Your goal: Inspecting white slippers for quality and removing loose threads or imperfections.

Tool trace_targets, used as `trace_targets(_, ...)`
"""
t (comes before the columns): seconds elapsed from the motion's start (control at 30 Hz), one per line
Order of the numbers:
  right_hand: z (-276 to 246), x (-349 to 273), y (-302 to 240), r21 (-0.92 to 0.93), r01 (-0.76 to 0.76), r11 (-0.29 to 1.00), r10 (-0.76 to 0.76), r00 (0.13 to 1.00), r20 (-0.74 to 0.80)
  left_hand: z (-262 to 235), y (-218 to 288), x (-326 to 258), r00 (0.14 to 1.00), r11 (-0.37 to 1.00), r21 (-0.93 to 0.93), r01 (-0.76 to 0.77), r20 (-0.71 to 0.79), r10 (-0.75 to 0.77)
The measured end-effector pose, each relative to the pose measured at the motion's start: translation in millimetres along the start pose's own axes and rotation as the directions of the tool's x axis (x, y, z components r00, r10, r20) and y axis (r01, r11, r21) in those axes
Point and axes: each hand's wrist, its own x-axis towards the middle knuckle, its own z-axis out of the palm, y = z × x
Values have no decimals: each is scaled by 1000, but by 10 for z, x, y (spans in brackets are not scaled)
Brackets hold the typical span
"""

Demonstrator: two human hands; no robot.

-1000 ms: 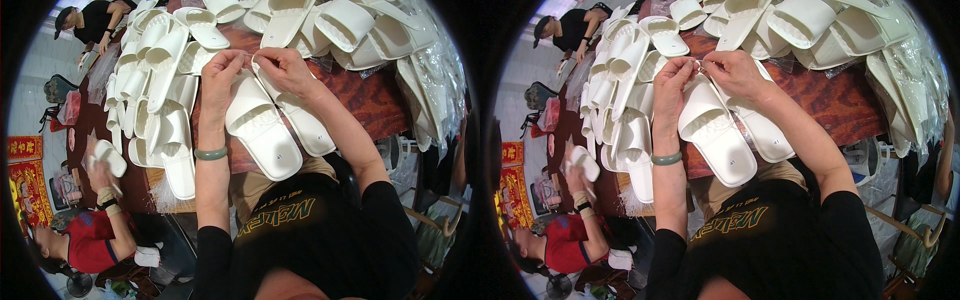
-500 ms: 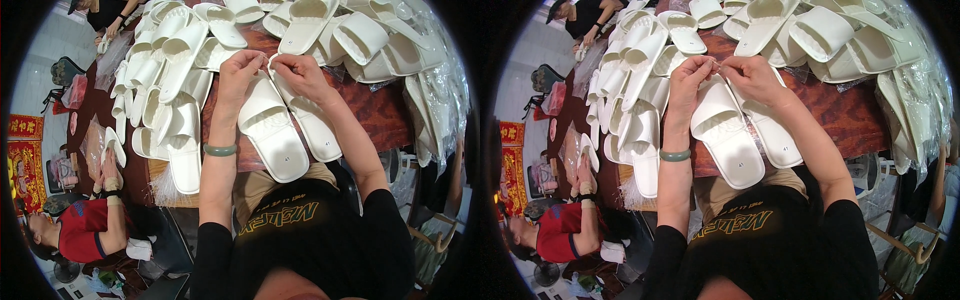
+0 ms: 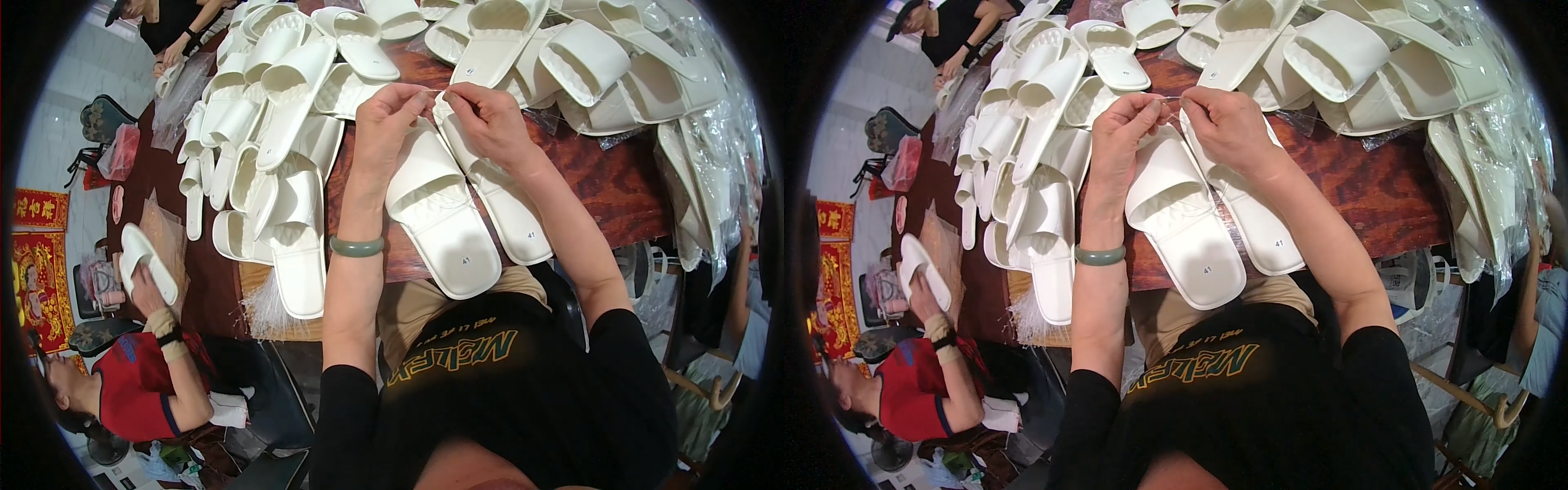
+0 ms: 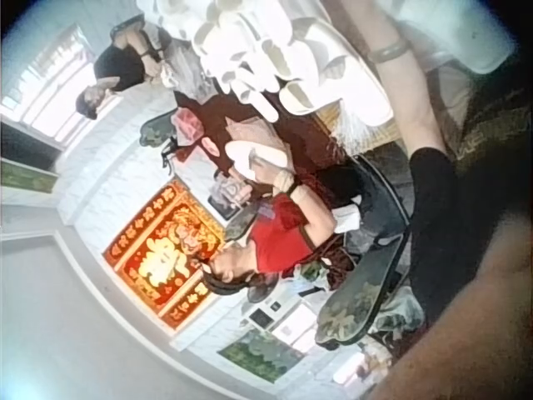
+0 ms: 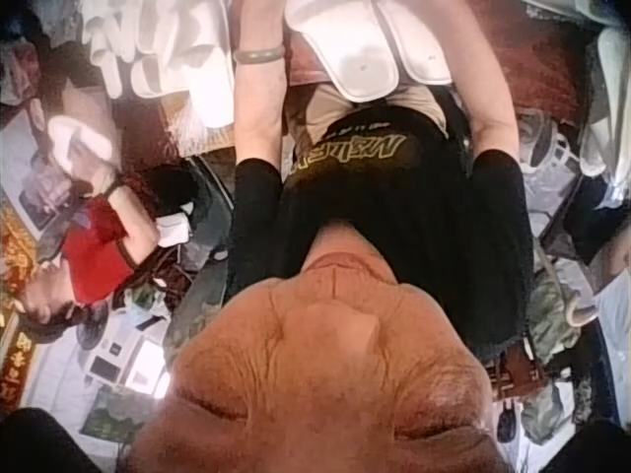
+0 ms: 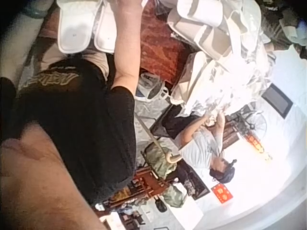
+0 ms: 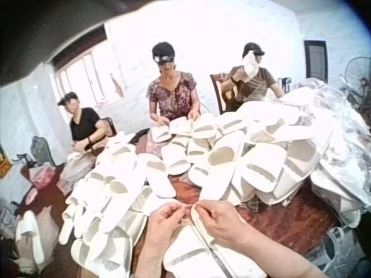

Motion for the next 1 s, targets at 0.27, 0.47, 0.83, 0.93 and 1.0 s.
trace_targets(0.27,21,49,-12,43,149,988,-141,978,-155,-219,109,54,949,939,-232,-255,-246,197)
trace_targets(0.47,-91,77,-21,155,41,987,-14,985,-174,-218,1147,-751,894,491,-824,-283,-42,445)
trace_targets(0.83,-119,71,30,533,-105,840,162,985,-60,283,1030,-1585,786,694,517,-501,608,115)
trace_targets(0.93,-185,52,-52,538,-60,841,115,991,-69,526,373,-1321,963,157,968,196,-159,-219)
trace_targets(1.0,-197,42,-84,559,-25,829,57,998,-40,566,112,-1151,992,174,977,127,-124,-28)
